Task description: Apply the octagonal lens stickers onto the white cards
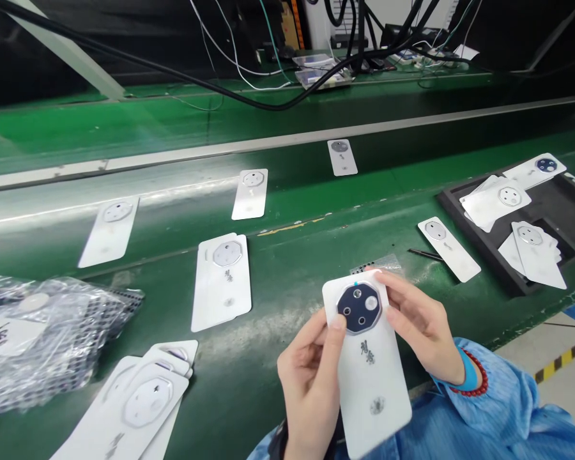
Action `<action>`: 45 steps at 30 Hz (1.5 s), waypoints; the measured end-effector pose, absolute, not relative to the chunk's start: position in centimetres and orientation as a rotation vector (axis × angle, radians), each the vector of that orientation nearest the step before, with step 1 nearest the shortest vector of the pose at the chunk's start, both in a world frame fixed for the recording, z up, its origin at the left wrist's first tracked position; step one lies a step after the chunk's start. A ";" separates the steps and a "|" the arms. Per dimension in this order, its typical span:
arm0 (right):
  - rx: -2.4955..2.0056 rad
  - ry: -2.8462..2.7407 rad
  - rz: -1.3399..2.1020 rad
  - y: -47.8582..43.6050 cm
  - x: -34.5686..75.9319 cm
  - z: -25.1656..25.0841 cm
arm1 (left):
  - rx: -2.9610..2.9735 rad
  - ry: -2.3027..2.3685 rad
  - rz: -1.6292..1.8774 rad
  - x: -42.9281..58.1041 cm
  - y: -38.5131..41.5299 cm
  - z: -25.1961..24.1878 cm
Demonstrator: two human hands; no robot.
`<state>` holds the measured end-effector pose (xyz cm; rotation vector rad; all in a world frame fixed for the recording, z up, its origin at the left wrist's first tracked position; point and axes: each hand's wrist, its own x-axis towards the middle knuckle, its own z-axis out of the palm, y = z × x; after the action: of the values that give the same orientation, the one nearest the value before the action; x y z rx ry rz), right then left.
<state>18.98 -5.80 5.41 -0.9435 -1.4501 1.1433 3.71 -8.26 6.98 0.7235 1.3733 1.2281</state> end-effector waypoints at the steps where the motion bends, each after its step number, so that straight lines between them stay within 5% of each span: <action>1: -0.943 -1.437 1.185 -5.9 19.0 5.5 | 0.712 1.347 1.246 3.7 -8.4 6.9; 12: -0.980 -1.324 1.200 -6.9 18.7 6.1 | 0.790 1.474 1.288 3.9 -8.4 7.4; 18: -0.845 -1.194 1.501 -7.7 18.6 4.7 | 0.899 1.642 1.505 4.0 -7.9 6.1; 23: -1.114 -1.264 1.567 -7.9 19.1 3.5 | 0.620 1.386 1.435 4.3 -5.9 4.5; 33: -1.030 -2.251 0.099 -6.6 20.5 1.6 | -0.130 0.689 1.129 4.0 -1.7 3.0; 41: -0.995 -2.178 0.020 -6.0 21.4 1.7 | -0.195 0.596 1.157 4.2 -1.5 2.4; 45: -1.072 -2.166 0.314 -6.0 21.2 1.7 | -0.145 0.625 1.150 4.1 -1.8 2.6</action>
<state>21.19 -6.02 1.70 -1.0723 -2.1664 0.3139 4.15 -1.77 2.55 -0.1453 0.6246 1.1499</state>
